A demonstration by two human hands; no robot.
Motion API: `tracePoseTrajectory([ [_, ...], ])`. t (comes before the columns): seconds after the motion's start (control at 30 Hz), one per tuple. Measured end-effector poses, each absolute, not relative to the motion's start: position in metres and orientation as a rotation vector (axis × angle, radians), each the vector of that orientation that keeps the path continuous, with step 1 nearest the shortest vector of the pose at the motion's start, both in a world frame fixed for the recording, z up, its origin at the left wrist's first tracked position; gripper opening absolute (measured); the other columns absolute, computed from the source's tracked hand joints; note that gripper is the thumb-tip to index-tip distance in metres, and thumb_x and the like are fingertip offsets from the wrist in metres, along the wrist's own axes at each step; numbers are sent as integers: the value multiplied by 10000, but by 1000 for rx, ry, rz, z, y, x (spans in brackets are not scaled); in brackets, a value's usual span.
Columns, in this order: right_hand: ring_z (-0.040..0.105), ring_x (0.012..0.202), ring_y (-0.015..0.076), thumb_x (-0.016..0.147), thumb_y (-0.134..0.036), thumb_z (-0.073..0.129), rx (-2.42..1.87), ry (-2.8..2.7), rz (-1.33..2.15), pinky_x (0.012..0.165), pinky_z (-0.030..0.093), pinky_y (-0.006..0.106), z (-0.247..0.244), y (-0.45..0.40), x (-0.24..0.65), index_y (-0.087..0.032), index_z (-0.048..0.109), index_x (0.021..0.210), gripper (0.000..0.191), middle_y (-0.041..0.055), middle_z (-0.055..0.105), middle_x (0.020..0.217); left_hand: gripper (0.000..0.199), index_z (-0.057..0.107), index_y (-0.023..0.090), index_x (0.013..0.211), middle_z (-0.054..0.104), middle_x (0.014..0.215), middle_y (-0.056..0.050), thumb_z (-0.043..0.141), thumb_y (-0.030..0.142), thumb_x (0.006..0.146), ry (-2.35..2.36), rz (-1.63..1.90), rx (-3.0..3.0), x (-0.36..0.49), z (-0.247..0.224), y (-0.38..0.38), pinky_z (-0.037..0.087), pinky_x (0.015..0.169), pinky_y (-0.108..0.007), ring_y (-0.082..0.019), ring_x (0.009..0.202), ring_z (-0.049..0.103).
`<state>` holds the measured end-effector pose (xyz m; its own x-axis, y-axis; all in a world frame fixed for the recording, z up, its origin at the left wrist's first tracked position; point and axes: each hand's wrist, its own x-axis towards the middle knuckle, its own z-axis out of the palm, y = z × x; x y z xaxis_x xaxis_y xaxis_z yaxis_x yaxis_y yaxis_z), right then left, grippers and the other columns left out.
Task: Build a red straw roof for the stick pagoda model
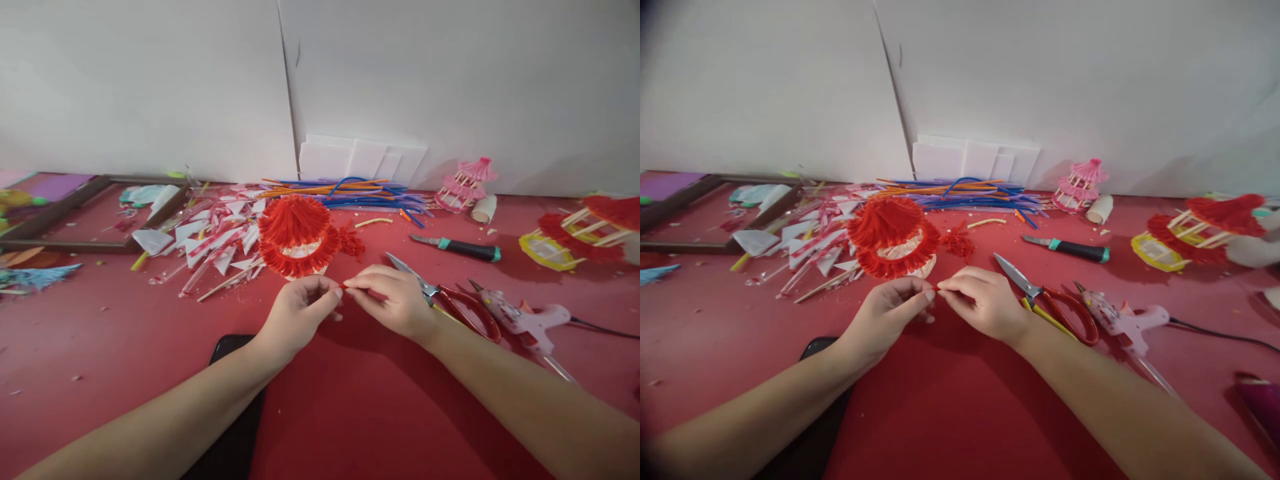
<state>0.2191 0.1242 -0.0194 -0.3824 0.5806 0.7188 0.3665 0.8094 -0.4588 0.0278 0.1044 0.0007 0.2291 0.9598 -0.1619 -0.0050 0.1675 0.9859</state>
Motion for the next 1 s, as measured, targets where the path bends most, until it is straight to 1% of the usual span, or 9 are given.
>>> tracePoseTrajectory([
  [0.17,738,758,127,938,-164,666,-658,-2050,362,700,609,230,-21,124,222,-194,743,1020,115,40,789,871,248,669,169,757,590,655,32,760,399,753,1105,950,1150,26,0,103,567,611,-230,-95,580,571],
  [0.33,734,712,125,911,-200,716,-688,-1991,403,639,594,218,-22,124,221,-198,749,960,60,36,785,834,301,687,161,768,584,675,30,801,439,746,1082,952,1094,27,-1,102,580,618,-225,-89,606,564],
  [0.47,726,734,127,925,-163,677,-700,-1981,381,670,600,232,-22,124,220,-202,745,974,93,34,779,841,358,714,161,804,605,734,12,846,482,715,1046,942,1020,28,-1,101,595,607,-213,-95,663,569],
  [0.57,721,746,130,932,-151,653,-682,-1997,363,687,605,245,-21,124,220,-219,745,1008,137,23,774,838,384,723,162,816,609,732,4,847,510,710,1051,925,1032,28,-1,101,604,603,-218,-101,668,575],
  [0.77,723,749,130,903,-147,693,-680,-1979,429,690,602,246,-20,126,222,-206,746,981,111,33,780,853,375,735,164,840,622,728,7,860,487,694,1074,921,1008,27,-2,101,608,601,-214,-105,672,585],
  [1.0,712,728,125,915,-124,642,-650,-2042,441,677,594,240,-19,126,223,-215,741,966,143,22,763,822,396,733,149,826,635,744,-2,842,514,714,1070,877,1050,27,-3,102,607,596,-218,-105,666,597],
])
